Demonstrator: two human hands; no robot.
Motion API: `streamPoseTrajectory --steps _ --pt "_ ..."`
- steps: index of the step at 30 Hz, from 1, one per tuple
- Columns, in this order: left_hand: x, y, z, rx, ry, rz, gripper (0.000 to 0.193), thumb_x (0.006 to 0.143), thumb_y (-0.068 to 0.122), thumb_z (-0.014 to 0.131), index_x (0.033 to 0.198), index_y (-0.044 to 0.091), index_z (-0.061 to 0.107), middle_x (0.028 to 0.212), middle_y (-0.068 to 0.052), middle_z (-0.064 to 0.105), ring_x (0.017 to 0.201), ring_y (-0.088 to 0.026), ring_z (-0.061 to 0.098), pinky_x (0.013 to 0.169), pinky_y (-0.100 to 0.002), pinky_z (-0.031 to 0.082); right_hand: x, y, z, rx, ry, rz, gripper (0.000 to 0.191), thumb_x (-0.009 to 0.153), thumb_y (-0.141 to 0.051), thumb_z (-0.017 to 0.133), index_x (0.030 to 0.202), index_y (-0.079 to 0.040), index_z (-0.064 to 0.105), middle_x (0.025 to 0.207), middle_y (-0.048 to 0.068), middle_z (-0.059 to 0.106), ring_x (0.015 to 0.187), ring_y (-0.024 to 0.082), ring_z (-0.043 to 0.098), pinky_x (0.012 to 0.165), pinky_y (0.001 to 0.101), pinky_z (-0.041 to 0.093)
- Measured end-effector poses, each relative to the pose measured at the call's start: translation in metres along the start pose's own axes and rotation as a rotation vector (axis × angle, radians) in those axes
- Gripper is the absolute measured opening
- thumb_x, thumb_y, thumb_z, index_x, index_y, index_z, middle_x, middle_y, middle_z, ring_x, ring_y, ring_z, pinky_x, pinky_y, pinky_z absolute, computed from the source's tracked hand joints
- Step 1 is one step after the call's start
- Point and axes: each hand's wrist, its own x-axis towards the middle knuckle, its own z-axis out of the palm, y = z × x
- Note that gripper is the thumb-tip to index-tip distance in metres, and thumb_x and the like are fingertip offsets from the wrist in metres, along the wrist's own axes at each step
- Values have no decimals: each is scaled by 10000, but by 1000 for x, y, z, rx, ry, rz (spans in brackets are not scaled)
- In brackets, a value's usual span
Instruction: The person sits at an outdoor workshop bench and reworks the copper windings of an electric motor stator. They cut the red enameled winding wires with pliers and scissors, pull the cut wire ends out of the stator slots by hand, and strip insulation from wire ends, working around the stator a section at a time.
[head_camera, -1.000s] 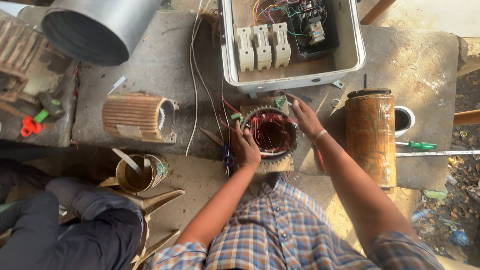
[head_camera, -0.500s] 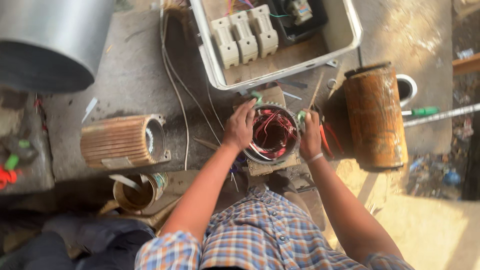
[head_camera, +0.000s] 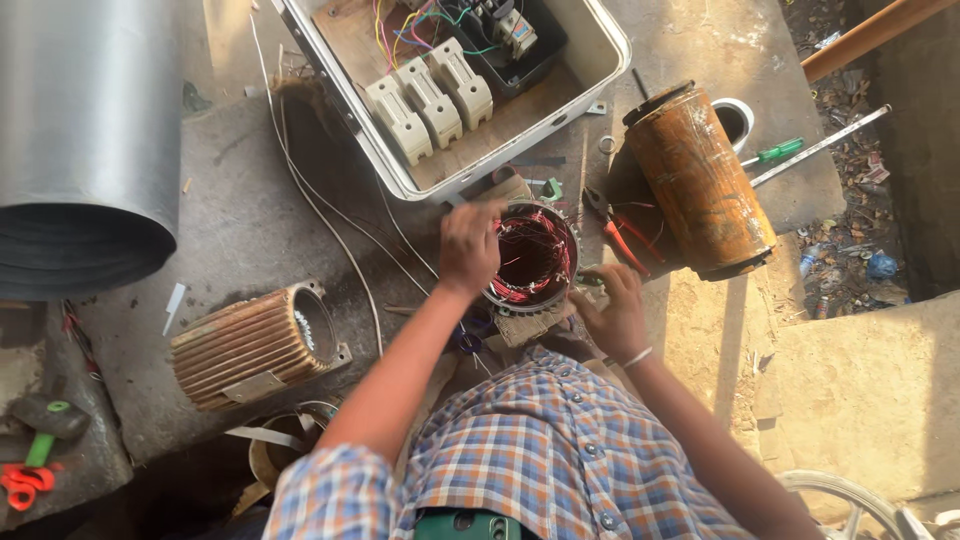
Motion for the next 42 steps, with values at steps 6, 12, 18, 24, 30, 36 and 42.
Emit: streamPoseTrajectory --steps 6,12,18,24,30,36,42 --pt "-59 46 -18 35 -264 25 690 665 215 734 1324 111 557 1116 -87 679 1258 -344 477 1041 -615 190 50 -10 4 -56 -95 -129 244 887 -162 742 1106 -60 710 1090 138 630 972 321 640 834 423 531" --pt "-42 66 26 92 -252 -201 406 840 378 772 1154 129 707 1001 -67 720 1192 -277 566 1146 -605 164 79 22 24 501 -424 270 168 972 -160 734 1055 -20 695 826 68 697 741 99 611 655 309 518" --pt "-33 65 43 112 -246 -329 139 836 268 684 784 174 771 798 -48 744 958 -274 644 1083 -602 204 96 17 -2 489 -622 45 137 952 -99 710 1056 -16 675 849 56 731 785 74 680 702 258 566" --pt "-16 -4 34 319 204 -504 207 967 304 598 920 125 690 739 -98 703 741 -308 674 862 -510 450 78 -13 -18 291 -513 133 249 837 -154 784 1024 -53 654 959 62 710 809 155 731 713 312 574" --pt "18 -54 -4 -311 260 -981 421 894 421 726 1092 59 640 821 -71 709 758 -173 696 749 -365 555 68 -17 -6 -92 -380 -177 187 853 -251 803 864 -77 737 959 117 683 834 324 681 731 429 530" --pt "-28 -20 -68 -727 -221 -748 1135 753 414 889 1600 105 200 1241 -116 612 1157 -197 621 993 -383 494 42 17 17 226 -303 54 155 957 -194 702 1009 -64 635 854 67 698 745 207 689 668 349 537" --pt "-94 32 -72 -361 -255 -905 549 830 327 804 1281 78 613 1195 -170 723 1108 -245 695 983 -367 542 49 39 2 886 -177 189 213 1029 -127 618 1177 -88 471 888 25 603 720 116 600 602 293 524"
